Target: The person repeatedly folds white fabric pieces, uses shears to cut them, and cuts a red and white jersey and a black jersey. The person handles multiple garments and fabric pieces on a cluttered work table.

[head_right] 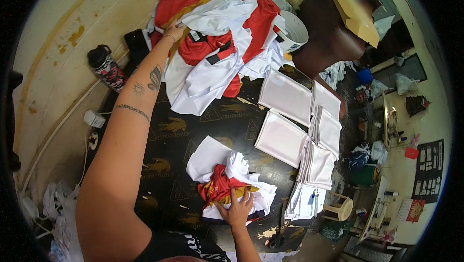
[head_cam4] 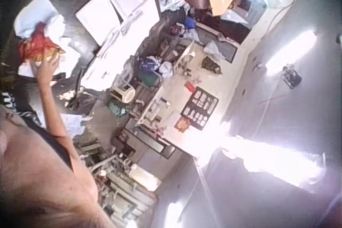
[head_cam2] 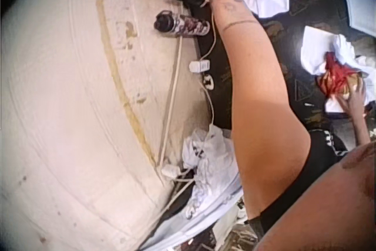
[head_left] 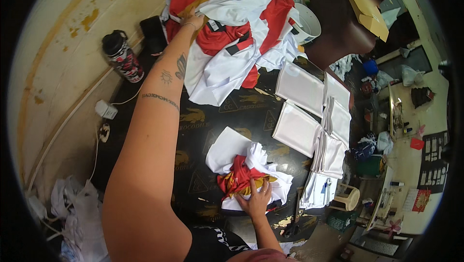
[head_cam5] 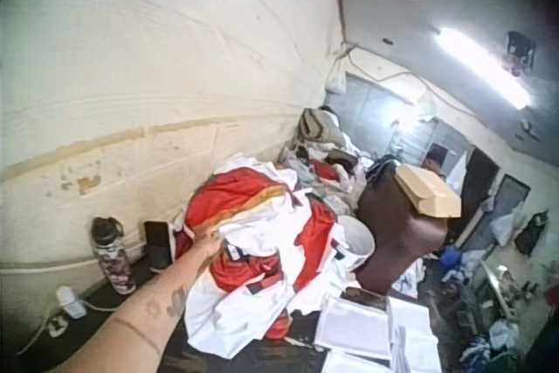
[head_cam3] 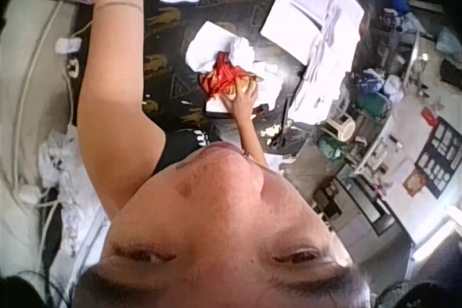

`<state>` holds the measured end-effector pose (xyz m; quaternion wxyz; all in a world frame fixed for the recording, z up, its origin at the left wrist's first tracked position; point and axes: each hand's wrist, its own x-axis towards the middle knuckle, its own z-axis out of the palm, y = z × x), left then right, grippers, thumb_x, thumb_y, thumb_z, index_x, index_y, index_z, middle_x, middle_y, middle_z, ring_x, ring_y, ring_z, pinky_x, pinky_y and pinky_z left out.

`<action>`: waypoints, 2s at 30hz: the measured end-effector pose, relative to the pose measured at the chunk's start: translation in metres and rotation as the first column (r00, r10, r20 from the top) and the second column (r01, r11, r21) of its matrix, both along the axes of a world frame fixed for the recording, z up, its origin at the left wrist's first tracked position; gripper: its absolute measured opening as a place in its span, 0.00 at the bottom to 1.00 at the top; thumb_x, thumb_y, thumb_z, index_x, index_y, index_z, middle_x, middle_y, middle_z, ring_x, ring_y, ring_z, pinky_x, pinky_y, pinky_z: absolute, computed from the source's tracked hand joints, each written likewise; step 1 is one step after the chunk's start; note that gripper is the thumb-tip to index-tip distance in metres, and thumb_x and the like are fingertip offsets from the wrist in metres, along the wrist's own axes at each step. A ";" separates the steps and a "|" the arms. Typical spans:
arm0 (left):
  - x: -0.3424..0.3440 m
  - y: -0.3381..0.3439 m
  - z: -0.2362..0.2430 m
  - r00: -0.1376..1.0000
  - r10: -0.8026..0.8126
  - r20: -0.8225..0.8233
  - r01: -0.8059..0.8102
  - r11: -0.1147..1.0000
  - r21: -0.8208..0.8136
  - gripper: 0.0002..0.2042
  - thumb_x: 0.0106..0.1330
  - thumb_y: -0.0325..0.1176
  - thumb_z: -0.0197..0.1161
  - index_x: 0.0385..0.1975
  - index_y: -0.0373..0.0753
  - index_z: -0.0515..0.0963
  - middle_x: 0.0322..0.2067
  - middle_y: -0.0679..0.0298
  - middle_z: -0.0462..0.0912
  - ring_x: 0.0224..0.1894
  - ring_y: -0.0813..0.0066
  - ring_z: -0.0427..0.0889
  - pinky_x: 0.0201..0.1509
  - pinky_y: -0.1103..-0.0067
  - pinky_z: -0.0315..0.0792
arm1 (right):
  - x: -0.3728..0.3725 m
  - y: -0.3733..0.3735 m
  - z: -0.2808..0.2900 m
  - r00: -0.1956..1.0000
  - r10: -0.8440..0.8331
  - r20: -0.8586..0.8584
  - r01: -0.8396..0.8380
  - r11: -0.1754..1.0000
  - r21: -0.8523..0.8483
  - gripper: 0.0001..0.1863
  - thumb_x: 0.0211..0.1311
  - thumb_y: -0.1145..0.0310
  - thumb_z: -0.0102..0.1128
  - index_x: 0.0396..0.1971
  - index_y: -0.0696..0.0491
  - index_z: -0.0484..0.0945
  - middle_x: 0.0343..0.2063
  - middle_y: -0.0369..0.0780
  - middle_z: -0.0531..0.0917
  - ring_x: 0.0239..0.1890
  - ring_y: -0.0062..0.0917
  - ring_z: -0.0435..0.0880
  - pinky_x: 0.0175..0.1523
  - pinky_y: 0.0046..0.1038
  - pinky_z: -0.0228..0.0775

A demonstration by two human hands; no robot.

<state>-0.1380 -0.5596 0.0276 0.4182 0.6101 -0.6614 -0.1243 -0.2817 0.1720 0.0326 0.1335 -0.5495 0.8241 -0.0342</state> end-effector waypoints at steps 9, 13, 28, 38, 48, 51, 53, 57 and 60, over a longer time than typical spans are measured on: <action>0.018 0.181 0.062 0.854 -0.511 0.097 0.409 0.545 -0.732 0.08 0.58 0.26 0.60 0.35 0.32 0.80 0.32 0.48 0.83 0.36 0.46 0.82 0.43 0.58 0.75 | -0.109 -0.133 0.097 0.516 -0.182 0.837 0.807 0.432 -0.404 0.24 0.61 0.70 0.63 0.57 0.60 0.73 0.46 0.42 0.82 0.46 0.28 0.82 0.55 0.33 0.76; 0.098 0.372 0.053 0.691 -0.721 -0.049 0.673 0.618 0.406 0.15 0.60 0.35 0.64 0.45 0.38 0.83 0.34 0.47 0.87 0.38 0.51 0.88 0.42 0.64 0.82 | -0.143 -0.270 0.214 0.652 0.398 0.645 0.484 0.436 -0.759 0.21 0.71 0.61 0.61 0.56 0.59 0.78 0.51 0.42 0.84 0.53 0.26 0.84 0.62 0.32 0.74; 0.205 0.680 0.063 0.500 -0.862 0.084 0.686 0.453 0.570 0.12 0.61 0.40 0.67 0.41 0.44 0.87 0.38 0.58 0.83 0.42 0.59 0.83 0.55 0.61 0.73 | 0.041 -0.134 0.057 0.631 0.769 0.103 -0.604 0.571 -0.557 0.40 0.51 0.75 0.69 0.69 0.48 0.70 0.65 0.52 0.75 0.67 0.49 0.73 0.72 0.44 0.65; 0.278 0.694 0.044 0.903 -0.351 0.247 0.270 0.912 0.309 0.08 0.59 0.26 0.59 0.35 0.40 0.85 0.35 0.49 0.79 0.39 0.45 0.80 0.46 0.58 0.75 | -0.067 0.021 0.114 0.781 0.348 0.518 -0.142 0.908 -0.395 0.14 0.56 0.74 0.69 0.43 0.56 0.84 0.40 0.44 0.85 0.45 0.31 0.84 0.49 0.32 0.76; 0.287 0.585 0.396 0.965 -0.251 -0.077 0.202 0.899 -0.388 0.29 0.76 0.52 0.56 0.66 0.35 0.73 0.57 0.55 0.83 0.57 0.70 0.81 0.63 0.68 0.72 | -0.219 0.144 0.303 0.358 0.614 0.703 0.502 0.508 -0.700 0.16 0.70 0.64 0.60 0.52 0.55 0.72 0.48 0.42 0.79 0.53 0.27 0.80 0.63 0.31 0.72; 0.227 0.554 0.417 0.865 -0.465 0.187 0.501 0.816 -0.288 0.16 0.72 0.30 0.56 0.57 0.36 0.80 0.49 0.58 0.86 0.51 0.66 0.83 0.58 0.72 0.76 | -0.217 0.152 0.271 0.576 0.382 0.723 0.389 0.649 -0.653 0.13 0.68 0.73 0.63 0.49 0.56 0.74 0.42 0.36 0.81 0.45 0.19 0.80 0.52 0.22 0.72; 0.185 0.526 0.398 0.961 -0.193 0.196 0.237 0.943 -0.234 0.12 0.71 0.31 0.57 0.48 0.37 0.84 0.39 0.55 0.89 0.42 0.64 0.86 0.49 0.72 0.77 | -0.221 0.158 0.235 0.987 -0.036 0.156 0.132 0.729 -0.671 0.14 0.66 0.69 0.67 0.48 0.55 0.74 0.39 0.43 0.83 0.43 0.24 0.81 0.49 0.29 0.72; 0.123 0.545 0.289 0.871 0.050 0.489 0.179 0.894 -0.410 0.38 0.70 0.51 0.62 0.77 0.47 0.58 0.73 0.46 0.64 0.73 0.43 0.64 0.73 0.50 0.61 | -0.197 0.194 0.143 0.968 -0.065 0.244 0.223 0.670 -0.708 0.33 0.60 0.68 0.74 0.63 0.60 0.70 0.58 0.50 0.78 0.57 0.40 0.77 0.62 0.38 0.69; 0.105 0.649 0.168 0.762 -0.425 0.488 0.295 0.899 0.323 0.62 0.55 0.75 0.63 0.81 0.53 0.34 0.78 0.37 0.42 0.80 0.37 0.42 0.77 0.42 0.45 | -0.142 0.244 0.082 0.930 -0.054 0.365 0.265 0.786 -0.559 0.43 0.57 0.70 0.75 0.71 0.61 0.62 0.62 0.54 0.74 0.60 0.43 0.76 0.66 0.40 0.67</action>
